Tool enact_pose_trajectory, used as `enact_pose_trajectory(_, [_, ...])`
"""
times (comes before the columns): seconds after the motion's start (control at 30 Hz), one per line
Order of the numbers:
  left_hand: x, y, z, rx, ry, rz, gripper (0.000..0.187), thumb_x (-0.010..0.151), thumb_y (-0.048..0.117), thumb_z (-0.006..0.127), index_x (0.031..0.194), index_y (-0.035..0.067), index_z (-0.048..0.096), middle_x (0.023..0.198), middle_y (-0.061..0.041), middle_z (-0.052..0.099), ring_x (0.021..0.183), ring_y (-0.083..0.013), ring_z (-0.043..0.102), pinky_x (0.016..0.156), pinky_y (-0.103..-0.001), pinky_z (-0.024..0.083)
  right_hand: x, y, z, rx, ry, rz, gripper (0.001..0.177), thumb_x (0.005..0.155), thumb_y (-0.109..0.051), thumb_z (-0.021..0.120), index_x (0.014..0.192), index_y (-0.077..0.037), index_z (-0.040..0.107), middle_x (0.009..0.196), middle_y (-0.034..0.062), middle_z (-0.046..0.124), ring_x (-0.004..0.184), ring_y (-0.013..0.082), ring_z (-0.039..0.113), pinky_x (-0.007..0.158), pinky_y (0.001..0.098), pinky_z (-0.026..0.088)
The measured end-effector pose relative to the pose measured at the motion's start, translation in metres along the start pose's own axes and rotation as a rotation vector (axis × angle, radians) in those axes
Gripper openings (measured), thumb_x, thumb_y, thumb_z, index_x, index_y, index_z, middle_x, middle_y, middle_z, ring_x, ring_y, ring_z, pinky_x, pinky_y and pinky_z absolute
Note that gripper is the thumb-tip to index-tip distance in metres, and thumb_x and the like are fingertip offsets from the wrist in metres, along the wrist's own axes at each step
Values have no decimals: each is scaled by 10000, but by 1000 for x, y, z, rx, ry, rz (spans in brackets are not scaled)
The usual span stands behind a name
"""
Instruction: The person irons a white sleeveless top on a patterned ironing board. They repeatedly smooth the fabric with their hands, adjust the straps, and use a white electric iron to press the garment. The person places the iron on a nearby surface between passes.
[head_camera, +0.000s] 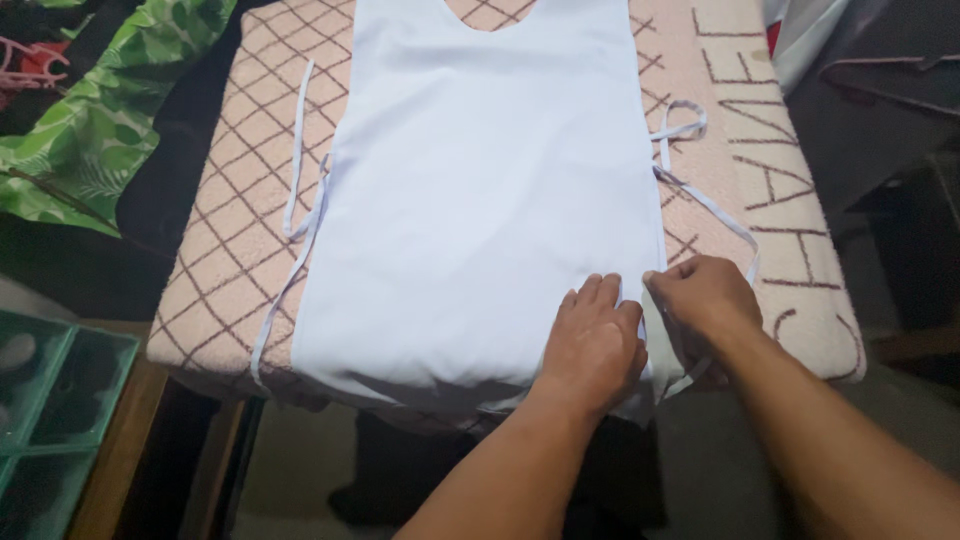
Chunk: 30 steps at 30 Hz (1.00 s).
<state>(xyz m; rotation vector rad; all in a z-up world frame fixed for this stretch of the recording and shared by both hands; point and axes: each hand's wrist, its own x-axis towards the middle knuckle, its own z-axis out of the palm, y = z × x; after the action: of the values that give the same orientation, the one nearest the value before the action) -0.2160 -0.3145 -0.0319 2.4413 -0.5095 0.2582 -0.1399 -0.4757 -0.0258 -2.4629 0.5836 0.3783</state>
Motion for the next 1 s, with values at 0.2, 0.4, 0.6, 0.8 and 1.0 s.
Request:
enact_pose_trajectory(0.2, [3, 4, 8, 87, -34, -39, 193, 857, 157, 635, 981, 34, 719, 1311, -241, 601, 1333, -430, 517, 1098, -556, 397, -16, -4, -1, 25, -1, 43, 330, 825, -389, 801, 909, -70, 795, 809, 128, 774, 714, 260, 730, 702, 401, 568])
enact_pose_trajectory(0.4, [6, 9, 9, 108, 69, 18, 282, 768, 191, 695, 1010, 50, 726, 1331, -263, 588, 1304, -435, 503, 1079, -554, 394, -22, 1, -9, 290, -56, 40, 331, 893, -313, 754, 928, 15, 732, 690, 155, 693, 527, 264, 625, 494, 425, 499])
enact_pose_trajectory(0.6, [4, 21, 1, 48, -88, -17, 267, 735, 214, 706, 951, 57, 723, 1201, -213, 604, 1214, -390, 522, 1028, -536, 406, -19, 9, -11, 270, -39, 51, 314, 894, -305, 739, 905, 9, 724, 688, 140, 698, 536, 241, 640, 513, 398, 525])
enact_pose_trajectory(0.8, [0, 23, -3, 45, -117, -45, 205, 778, 187, 690, 951, 85, 731, 1190, -172, 615, 1240, -358, 531, 1054, -520, 419, -9, 18, -5, 83, -14, 1, 313, 845, -322, 766, 927, -21, 756, 781, 153, 765, 668, 261, 725, 655, 400, 576])
enact_pose_trajectory(1.0, [-10, 12, -12, 46, -65, -21, 264, 742, 195, 699, 971, 64, 717, 1210, -195, 607, 1226, -390, 519, 996, -557, 420, -2, 31, 4, -69, 99, -25, 406, 828, -419, 769, 1085, -105, 756, 1016, 142, 779, 972, 326, 734, 874, 442, 564])
